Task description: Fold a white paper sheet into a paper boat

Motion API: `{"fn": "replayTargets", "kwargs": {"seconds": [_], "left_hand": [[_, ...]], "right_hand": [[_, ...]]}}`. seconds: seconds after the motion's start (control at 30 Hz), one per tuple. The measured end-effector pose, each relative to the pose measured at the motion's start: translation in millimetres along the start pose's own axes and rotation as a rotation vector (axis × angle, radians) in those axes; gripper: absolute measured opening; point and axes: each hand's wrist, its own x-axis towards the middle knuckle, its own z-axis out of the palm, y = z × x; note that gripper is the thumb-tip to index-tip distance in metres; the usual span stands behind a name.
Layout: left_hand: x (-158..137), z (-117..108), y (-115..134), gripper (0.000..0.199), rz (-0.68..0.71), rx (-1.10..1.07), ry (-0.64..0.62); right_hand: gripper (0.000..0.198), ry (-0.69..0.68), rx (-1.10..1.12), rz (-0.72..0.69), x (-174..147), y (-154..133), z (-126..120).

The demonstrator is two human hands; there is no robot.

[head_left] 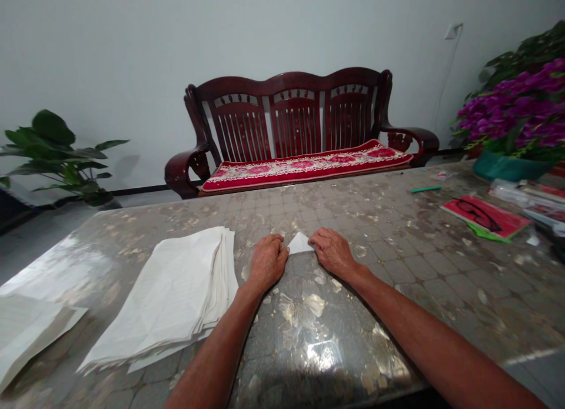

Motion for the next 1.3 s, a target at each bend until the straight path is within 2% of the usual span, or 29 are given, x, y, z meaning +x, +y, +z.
{"fn": "replayTargets", "kwargs": {"seconds": [0.1, 0.23, 0.37, 0.53, 0.7, 0.87, 1.03, 1.3], "left_hand": [[-0.3, 0.0, 0.8, 0.015, -0.004, -0.004, 0.005], [-0.8, 1.8, 0.9, 0.012, -0.002, 0.024, 0.012], [-1.1, 3.6, 0.9, 0.012, 0.004, 0.052, 0.013], [-1.1, 5.4, 0.6, 0.012, 0.002, 0.052, 0.026], [-0.7, 6.6, 0.2, 0.01, -0.002, 0.055, 0.026], [-0.6, 7.5, -0.6, 0.011, 0.005, 0.041, 0.048], [-0.9, 7.4, -0.9, 0.01, 0.013, 0.025, 0.046], [-1.4, 6.3, -0.4, 0.012, 0.007, 0.006, 0.044]], "right_hand": [[0.034, 0.012, -0.037, -0.032, -1.5, -2.2, -2.3], [0.043, 0.016, -0.102, -0.144, -3.2, -6.1, -6.4], [0.032, 0.016, -0.149, -0.215, -2.4, -7.9, -8.4], [0.027, -0.028, -0.153, -0.227, -0.9, -6.0, -9.0], [0.027, -0.071, -0.145, -0.176, -4.0, -12.0, -17.6], [0.038, -0.005, -0.144, -0.017, -3.3, -27.3, -14.1], [0.028, 0.009, -0.119, 0.062, -0.6, -32.7, -8.6], [0.029, -0.005, -0.06, 0.17, 5.0, -35.7, -7.7]]}}
